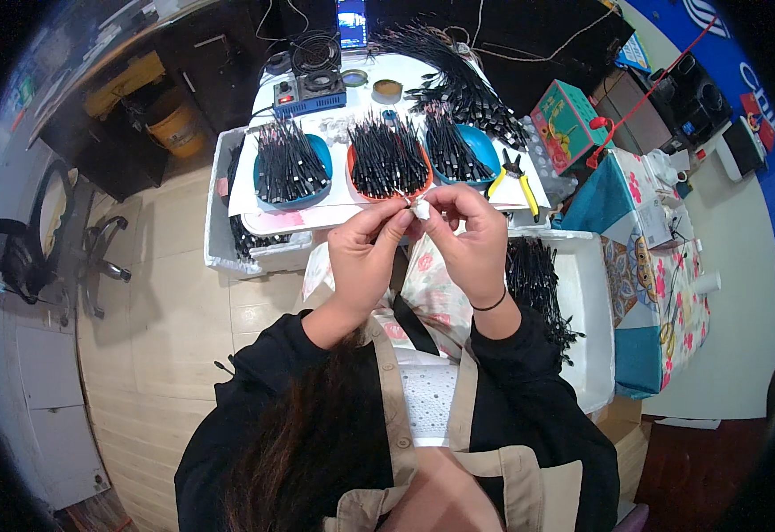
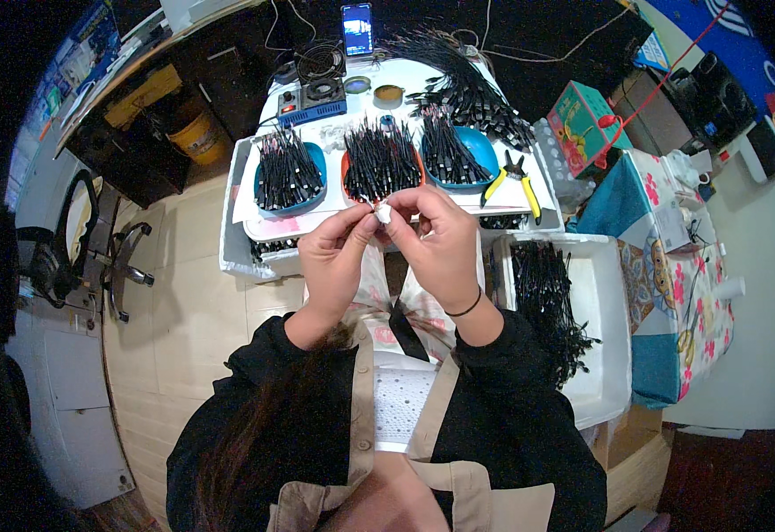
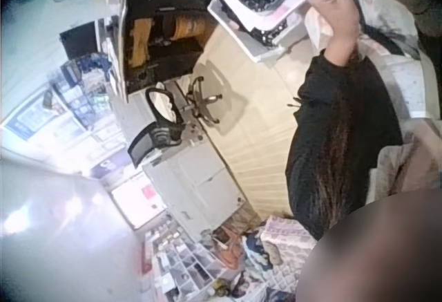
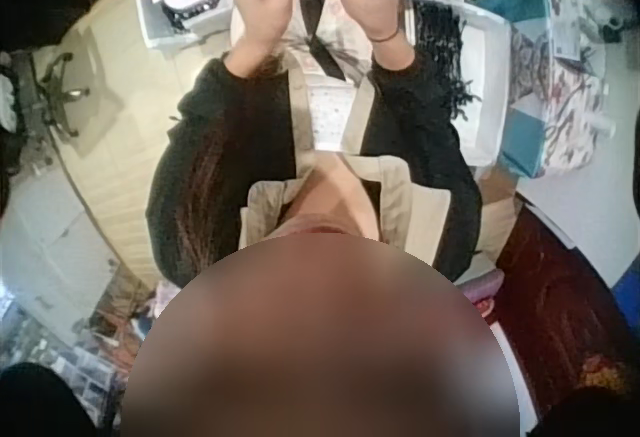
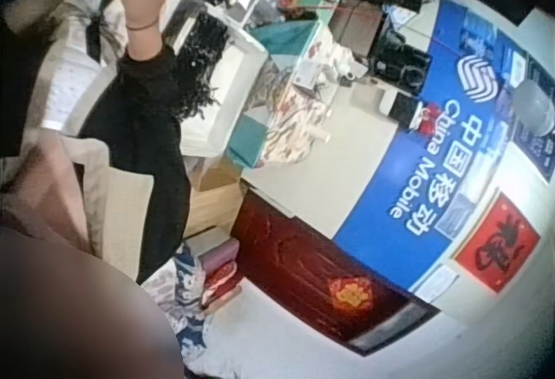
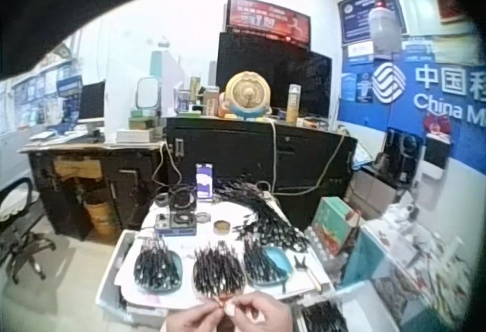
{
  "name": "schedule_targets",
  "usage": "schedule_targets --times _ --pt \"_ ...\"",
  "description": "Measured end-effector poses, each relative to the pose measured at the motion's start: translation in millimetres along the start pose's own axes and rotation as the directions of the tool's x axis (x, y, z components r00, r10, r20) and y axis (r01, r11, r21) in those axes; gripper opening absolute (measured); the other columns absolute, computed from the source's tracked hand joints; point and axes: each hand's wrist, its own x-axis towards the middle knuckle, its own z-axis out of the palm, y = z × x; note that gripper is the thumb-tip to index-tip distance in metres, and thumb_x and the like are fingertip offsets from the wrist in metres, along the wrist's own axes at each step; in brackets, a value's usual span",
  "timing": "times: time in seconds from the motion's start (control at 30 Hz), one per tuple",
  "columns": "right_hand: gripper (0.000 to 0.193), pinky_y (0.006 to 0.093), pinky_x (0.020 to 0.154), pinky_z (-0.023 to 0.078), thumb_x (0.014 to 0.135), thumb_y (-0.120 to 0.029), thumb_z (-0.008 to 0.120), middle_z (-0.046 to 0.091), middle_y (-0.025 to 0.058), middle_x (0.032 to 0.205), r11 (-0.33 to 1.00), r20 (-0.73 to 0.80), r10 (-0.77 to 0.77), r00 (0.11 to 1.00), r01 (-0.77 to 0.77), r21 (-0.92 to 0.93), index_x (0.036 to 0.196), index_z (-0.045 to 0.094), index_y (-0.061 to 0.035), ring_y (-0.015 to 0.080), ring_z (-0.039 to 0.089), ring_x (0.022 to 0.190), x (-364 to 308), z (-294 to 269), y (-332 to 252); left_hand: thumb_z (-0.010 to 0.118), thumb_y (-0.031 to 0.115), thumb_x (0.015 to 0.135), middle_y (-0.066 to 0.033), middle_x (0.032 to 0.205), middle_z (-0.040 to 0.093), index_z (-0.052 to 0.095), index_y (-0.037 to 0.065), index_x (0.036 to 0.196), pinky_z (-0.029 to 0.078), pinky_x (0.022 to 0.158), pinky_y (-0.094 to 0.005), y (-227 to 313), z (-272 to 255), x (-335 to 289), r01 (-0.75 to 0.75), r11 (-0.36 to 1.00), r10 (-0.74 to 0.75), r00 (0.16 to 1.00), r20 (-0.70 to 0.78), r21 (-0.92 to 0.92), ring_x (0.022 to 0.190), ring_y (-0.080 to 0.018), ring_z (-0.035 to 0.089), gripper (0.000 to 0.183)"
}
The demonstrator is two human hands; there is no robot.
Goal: The person repeatedly picks up black cables and small white cylindrical components from trays on a workbench. They insert the white components into the cable ends and place the assembled units into a separate container. The process is continuous and repetitive throughout the clip.
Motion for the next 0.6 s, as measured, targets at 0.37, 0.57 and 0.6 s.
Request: schedule_targets --times 0.37,0.57,0.6 --pt "0.013 0.0239 0.079 0.048 0.090 -0.004 0.058 0.063 0.0058 0.093 0.543 0.184 0.231 0.955 -0.284 0.790 0.102 0.055 0.0001 0.0113 0.060 0.085 -9 18 29 0.059 0.006 0.092 -0.0078 0.078 0.065 0.063 -0.006 0.106 0.037 0.051 -0.0178 -4 -8 2 0.370 0.847 -0.341 0.929 0.144 -0.381 0.057 -0.0057 0.046 0.018" --pt "0.022 0.0242 0.081 0.048 0.089 -0.006 0.059 0.057 0.0044 0.107 0.321 0.497 0.286 0.820 -0.570 0.756 0.110 0.054 -0.0010 0.0111 0.058 0.088 -2 -1 34 0.057 0.005 0.092 -0.0093 0.076 0.064 0.063 -0.007 0.101 0.034 0.050 -0.0172 3 -21 10 0.621 0.695 -0.494 0.779 0.386 -0.362 0.056 -0.0062 0.046 0.016" --pt "0.023 0.0242 0.081 0.049 0.088 -0.006 0.060 0.056 0.0041 0.106 0.300 0.561 0.280 0.779 -0.627 0.719 0.110 0.054 -0.0015 0.0107 0.058 0.087 0 -5 36 0.056 0.008 0.094 -0.0087 0.073 0.062 0.063 -0.006 0.095 0.031 0.047 -0.0185 3 -21 9 0.609 0.730 -0.501 0.785 0.363 -0.310 0.051 -0.0059 0.041 0.016"
